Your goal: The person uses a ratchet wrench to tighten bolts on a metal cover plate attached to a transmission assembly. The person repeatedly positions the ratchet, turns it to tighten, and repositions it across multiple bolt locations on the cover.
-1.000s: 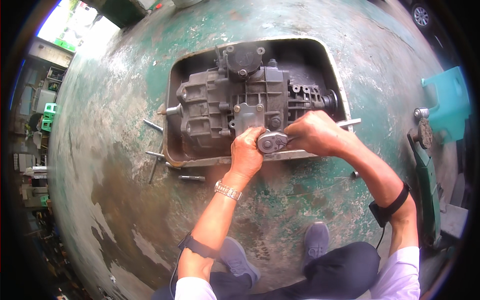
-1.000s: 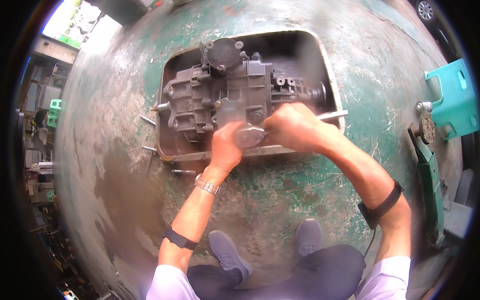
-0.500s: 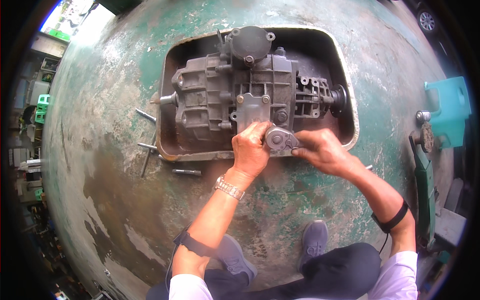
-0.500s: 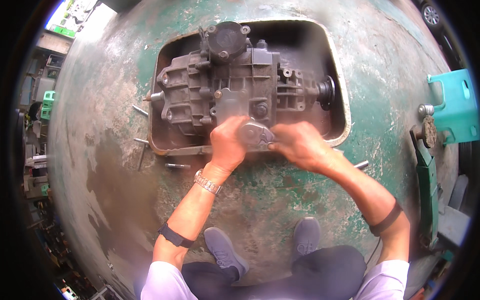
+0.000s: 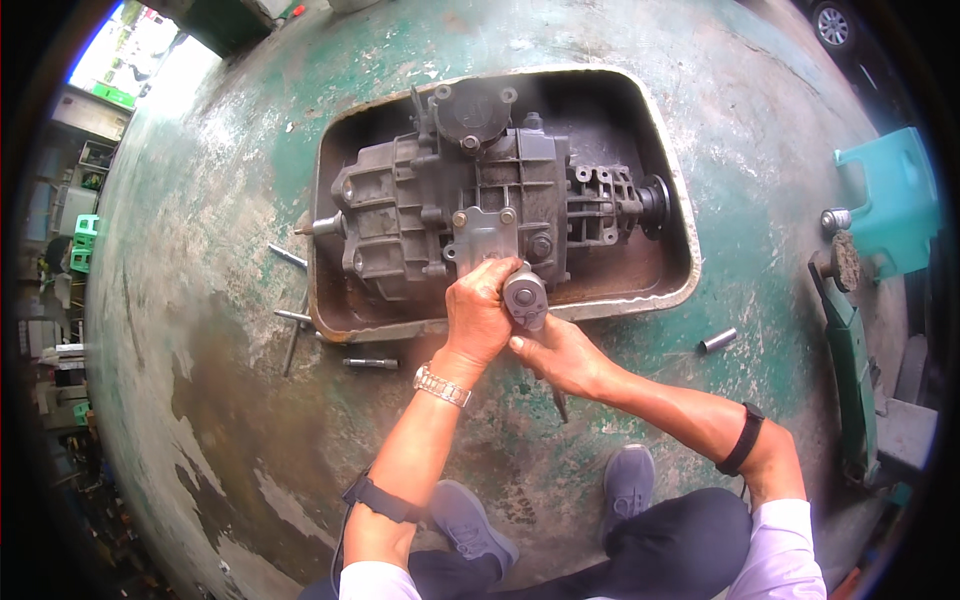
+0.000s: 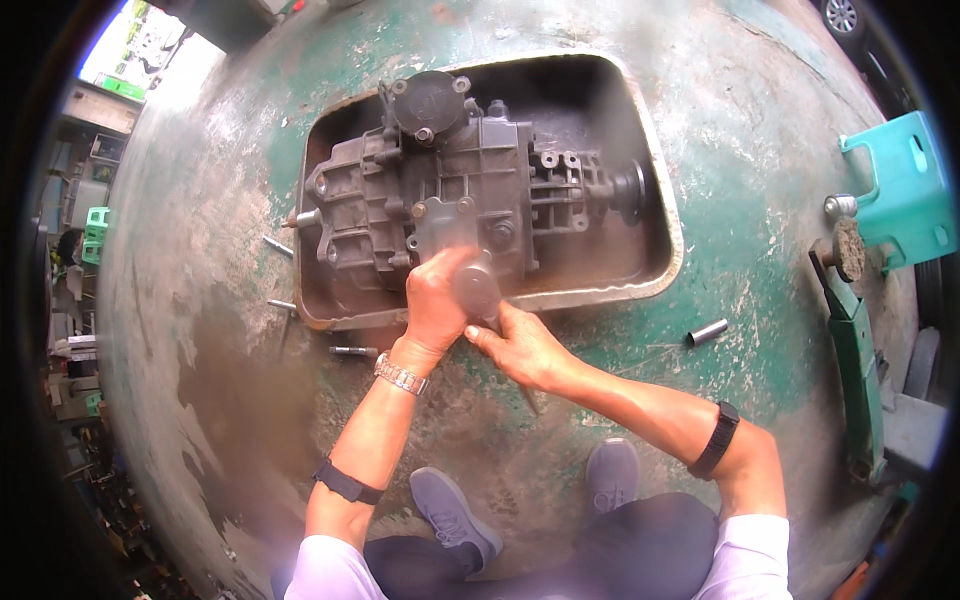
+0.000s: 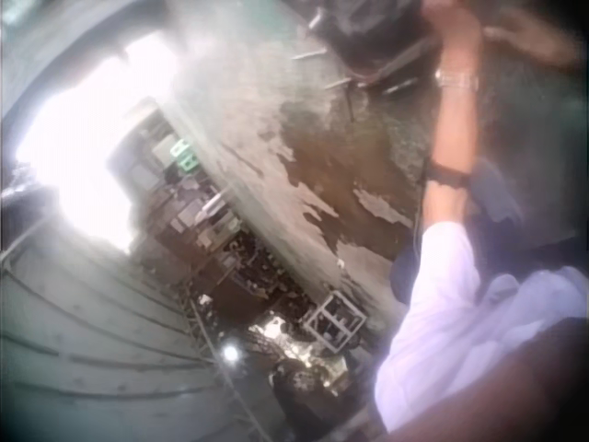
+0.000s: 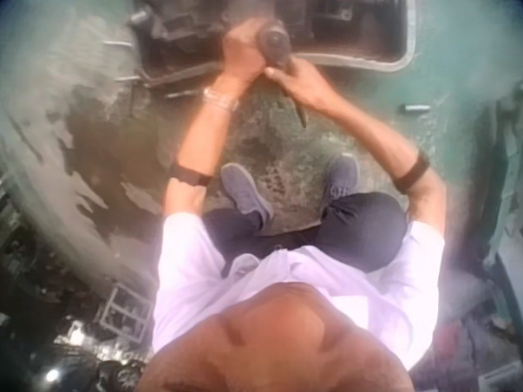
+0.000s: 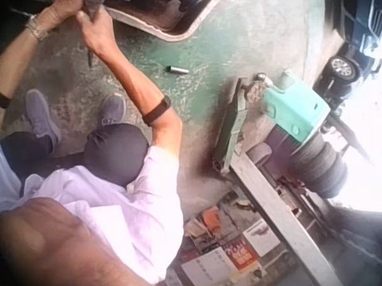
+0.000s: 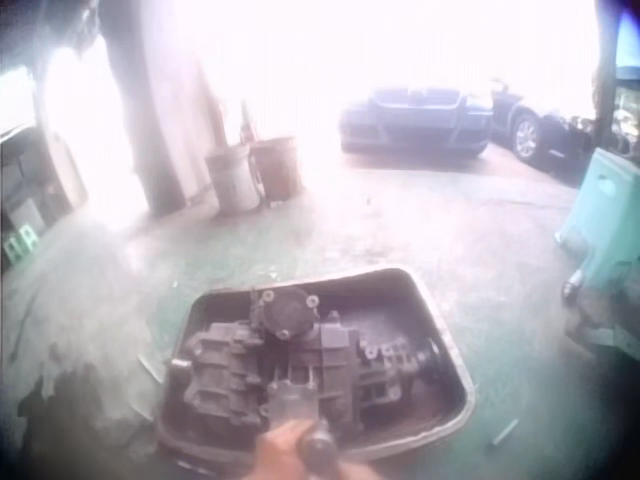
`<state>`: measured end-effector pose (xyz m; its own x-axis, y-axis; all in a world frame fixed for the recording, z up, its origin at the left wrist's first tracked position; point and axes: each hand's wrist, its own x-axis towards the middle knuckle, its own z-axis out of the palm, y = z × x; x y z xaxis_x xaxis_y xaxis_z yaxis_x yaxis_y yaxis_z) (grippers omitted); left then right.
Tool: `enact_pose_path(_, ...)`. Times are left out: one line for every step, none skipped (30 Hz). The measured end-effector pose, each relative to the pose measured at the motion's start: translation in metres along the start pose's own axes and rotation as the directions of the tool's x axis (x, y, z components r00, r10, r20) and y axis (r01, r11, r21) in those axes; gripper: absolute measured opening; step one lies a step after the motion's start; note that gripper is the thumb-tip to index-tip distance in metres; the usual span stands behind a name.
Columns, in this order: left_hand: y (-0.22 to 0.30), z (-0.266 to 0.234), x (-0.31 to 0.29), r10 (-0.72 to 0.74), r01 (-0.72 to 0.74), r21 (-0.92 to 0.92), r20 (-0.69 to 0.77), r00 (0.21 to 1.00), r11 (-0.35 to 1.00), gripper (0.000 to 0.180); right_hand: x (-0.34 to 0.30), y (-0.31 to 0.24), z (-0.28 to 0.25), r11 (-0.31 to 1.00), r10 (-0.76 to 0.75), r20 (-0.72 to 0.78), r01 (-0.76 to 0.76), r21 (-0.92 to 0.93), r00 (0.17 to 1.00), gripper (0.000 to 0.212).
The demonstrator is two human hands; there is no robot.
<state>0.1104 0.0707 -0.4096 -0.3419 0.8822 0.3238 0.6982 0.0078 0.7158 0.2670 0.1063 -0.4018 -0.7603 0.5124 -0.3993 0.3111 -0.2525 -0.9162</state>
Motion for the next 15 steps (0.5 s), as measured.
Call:
enact_pose_path(0.002, 0.0, -0.001, -0.008, 0.008, 0.015, -0.01, 1.0, 1.0, 0.028, 0.0, 0.001, -0.002, 0.996, -0.091, -0.079, 0.091, -0.006, 0.993, 0.03)
enact_pose_path(0.003, 0.001, 0.0, -0.016, 0.017, 0.029, -0.024, 1.0, 0.999, 0.025, -0.001, 0.001, -0.002, 0.994, -0.105, -0.128, 0.101, -0.032, 0.986, 0.03)
enact_pose_path(0.005, 0.003, -0.001, -0.009, 0.01, 0.031, -0.038, 0.999, 0.999, 0.025, -0.002, 0.001, -0.005, 0.991, -0.106, -0.18, 0.088, -0.104, 0.978, 0.031)
enact_pose_path(0.006, 0.003, -0.001, -0.017, 0.018, 0.031, -0.04, 0.999, 0.999, 0.024, -0.003, -0.001, -0.008, 0.983, -0.145, -0.197, 0.118, -0.139, 0.97, 0.03)
enact_pose_path(0.006, 0.004, -0.001, -0.026, 0.027, 0.029, -0.043, 0.999, 0.999, 0.024, -0.004, -0.004, -0.014, 0.99, -0.12, -0.181, 0.103, -0.101, 0.976, 0.03)
enact_pose_path(0.007, 0.005, -0.002, -0.037, 0.038, 0.028, -0.043, 0.998, 0.999, 0.024, -0.006, -0.008, -0.019, 0.995, -0.093, -0.164, 0.084, -0.062, 0.982, 0.03)
enact_pose_path(0.006, 0.006, -0.002, -0.015, 0.018, 0.055, -0.062, 0.998, 0.998, 0.022, -0.009, -0.014, -0.024, 0.992, -0.122, -0.138, 0.115, -0.057, 0.983, 0.031)
enact_pose_path(0.006, 0.007, -0.002, -0.004, 0.007, 0.051, -0.061, 0.998, 0.999, 0.022, -0.011, -0.021, -0.029, 0.988, -0.15, -0.11, 0.145, -0.05, 0.983, 0.032)
enact_pose_path(0.006, 0.007, -0.002, 0.002, 0.001, 0.048, -0.059, 0.998, 0.999, 0.022, -0.015, -0.029, -0.034, 0.985, -0.171, -0.061, 0.168, -0.042, 0.983, 0.032)
enact_pose_path(0.005, 0.006, -0.003, 0.003, 0.0, 0.048, -0.058, 0.998, 0.999, 0.022, -0.022, -0.039, -0.048, 0.96, -0.108, -0.014, 0.101, -0.261, 0.994, 0.034)
enact_pose_path(0.005, 0.006, -0.005, 0.009, -0.006, 0.042, -0.079, 0.997, 0.999, 0.022, -0.026, -0.05, -0.059, 0.91, -0.117, -0.013, 0.102, -0.402, 0.993, 0.036)
enact_pose_path(0.004, 0.006, -0.005, 0.009, -0.007, 0.029, -0.075, 0.997, 1.0, 0.023, -0.028, -0.061, -0.068, 0.84, -0.167, 0.019, 0.152, -0.521, 0.986, 0.039)
enact_pose_path(0.004, 0.007, -0.006, -0.02, 0.02, 0.003, -0.069, 0.997, 1.0, 0.023, -0.028, -0.069, -0.074, 0.799, -0.229, 0.053, 0.219, -0.56, 0.972, 0.039)
enact_pose_path(0.004, 0.007, -0.007, -0.051, 0.049, -0.027, -0.061, 0.997, 0.998, 0.024, -0.028, -0.075, -0.079, 0.758, -0.243, 0.068, 0.233, -0.609, 0.968, 0.04)
enact_pose_path(0.004, 0.008, -0.008, -0.053, 0.051, -0.024, -0.078, 0.996, 0.998, 0.024, -0.026, -0.08, -0.085, 0.723, -0.204, 0.081, 0.206, -0.66, 0.976, 0.041)
